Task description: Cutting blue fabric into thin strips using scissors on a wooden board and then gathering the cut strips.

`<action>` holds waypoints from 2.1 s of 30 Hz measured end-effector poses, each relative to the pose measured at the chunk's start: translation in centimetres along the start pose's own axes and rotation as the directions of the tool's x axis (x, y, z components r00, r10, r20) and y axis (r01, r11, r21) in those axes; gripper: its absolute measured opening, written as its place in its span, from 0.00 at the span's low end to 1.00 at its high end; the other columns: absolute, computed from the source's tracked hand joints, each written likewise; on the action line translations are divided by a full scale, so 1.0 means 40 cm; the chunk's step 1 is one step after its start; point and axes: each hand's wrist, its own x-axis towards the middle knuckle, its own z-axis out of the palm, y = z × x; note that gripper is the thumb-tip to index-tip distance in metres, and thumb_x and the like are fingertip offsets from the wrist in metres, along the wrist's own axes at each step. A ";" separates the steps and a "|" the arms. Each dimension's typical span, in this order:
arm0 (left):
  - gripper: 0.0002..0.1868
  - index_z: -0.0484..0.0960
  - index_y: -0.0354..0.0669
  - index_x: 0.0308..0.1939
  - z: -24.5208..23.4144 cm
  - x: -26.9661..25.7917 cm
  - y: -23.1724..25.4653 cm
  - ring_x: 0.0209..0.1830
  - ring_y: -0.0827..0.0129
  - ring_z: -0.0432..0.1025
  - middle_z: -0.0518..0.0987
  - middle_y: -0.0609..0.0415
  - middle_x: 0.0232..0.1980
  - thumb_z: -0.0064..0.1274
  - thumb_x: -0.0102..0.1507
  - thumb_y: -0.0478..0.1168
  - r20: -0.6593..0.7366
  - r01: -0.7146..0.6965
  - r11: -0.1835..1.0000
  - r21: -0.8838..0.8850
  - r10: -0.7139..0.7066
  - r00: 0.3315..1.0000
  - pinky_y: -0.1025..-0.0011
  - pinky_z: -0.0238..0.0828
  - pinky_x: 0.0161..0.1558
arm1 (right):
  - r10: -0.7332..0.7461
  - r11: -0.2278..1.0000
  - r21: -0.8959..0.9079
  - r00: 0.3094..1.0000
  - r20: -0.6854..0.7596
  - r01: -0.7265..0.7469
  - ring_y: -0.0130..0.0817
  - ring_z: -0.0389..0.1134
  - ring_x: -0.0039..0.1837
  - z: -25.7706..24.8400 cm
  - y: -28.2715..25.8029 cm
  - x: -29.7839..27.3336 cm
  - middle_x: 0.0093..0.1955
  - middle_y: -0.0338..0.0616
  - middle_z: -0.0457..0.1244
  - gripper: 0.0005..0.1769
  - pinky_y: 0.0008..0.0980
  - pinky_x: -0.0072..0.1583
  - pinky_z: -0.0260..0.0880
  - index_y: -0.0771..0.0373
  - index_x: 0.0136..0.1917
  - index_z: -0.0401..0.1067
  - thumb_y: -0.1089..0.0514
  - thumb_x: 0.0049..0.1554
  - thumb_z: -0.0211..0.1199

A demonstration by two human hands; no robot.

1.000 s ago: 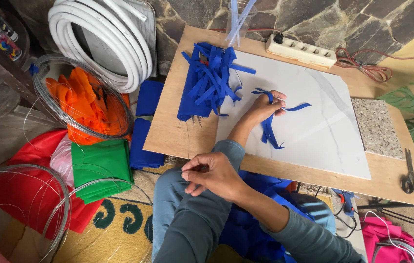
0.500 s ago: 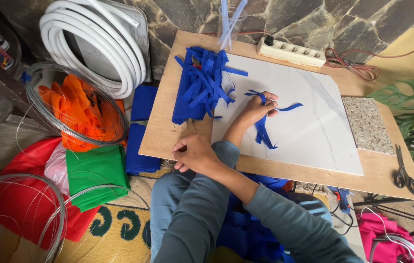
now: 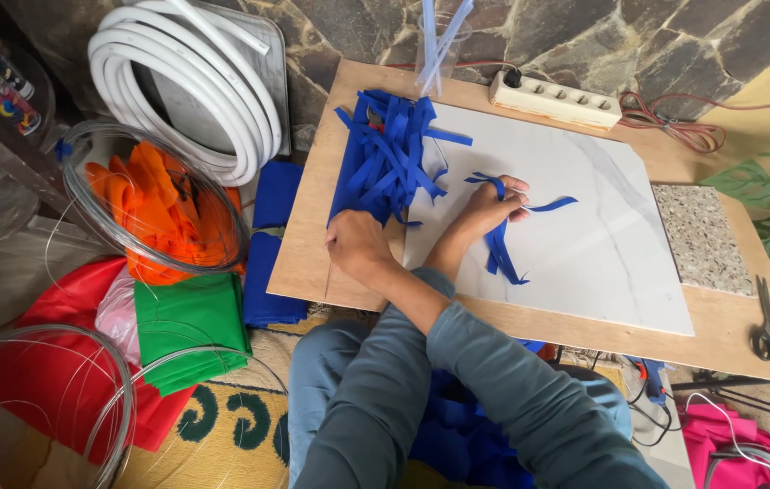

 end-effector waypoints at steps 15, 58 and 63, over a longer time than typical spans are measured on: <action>0.12 0.71 0.32 0.46 0.091 0.009 0.028 0.30 0.66 0.73 0.75 0.40 0.36 0.35 0.60 0.28 -0.054 -0.068 0.896 -0.439 0.049 0.997 0.78 0.75 0.29 | 0.084 0.897 0.417 0.873 -0.481 0.143 0.55 0.54 0.64 -0.403 0.371 -0.270 0.58 0.66 0.56 0.29 0.45 0.61 0.58 0.73 0.64 0.51 0.54 0.56 0.51; 0.24 0.67 0.45 0.55 0.494 0.290 -0.080 0.58 0.50 0.62 0.67 0.42 0.54 0.49 0.54 0.37 0.056 -0.236 0.711 0.663 0.267 0.962 0.57 0.60 0.57 | 0.470 0.580 -0.398 0.691 -0.550 -0.711 0.53 0.54 0.61 -0.733 0.916 -0.483 0.58 0.53 0.56 0.29 0.52 0.55 0.60 0.56 0.62 0.59 0.42 0.51 0.55; 0.23 0.65 0.38 0.55 0.498 -0.019 0.088 0.56 0.41 0.61 0.64 0.34 0.54 0.47 0.56 0.34 0.213 -0.383 0.798 0.466 0.319 0.924 0.53 0.66 0.51 | 0.138 0.712 -0.550 0.856 -0.498 -0.435 0.53 0.42 0.71 -0.690 0.886 -0.461 0.70 0.52 0.43 0.30 0.53 0.64 0.50 0.46 0.68 0.54 0.39 0.54 0.47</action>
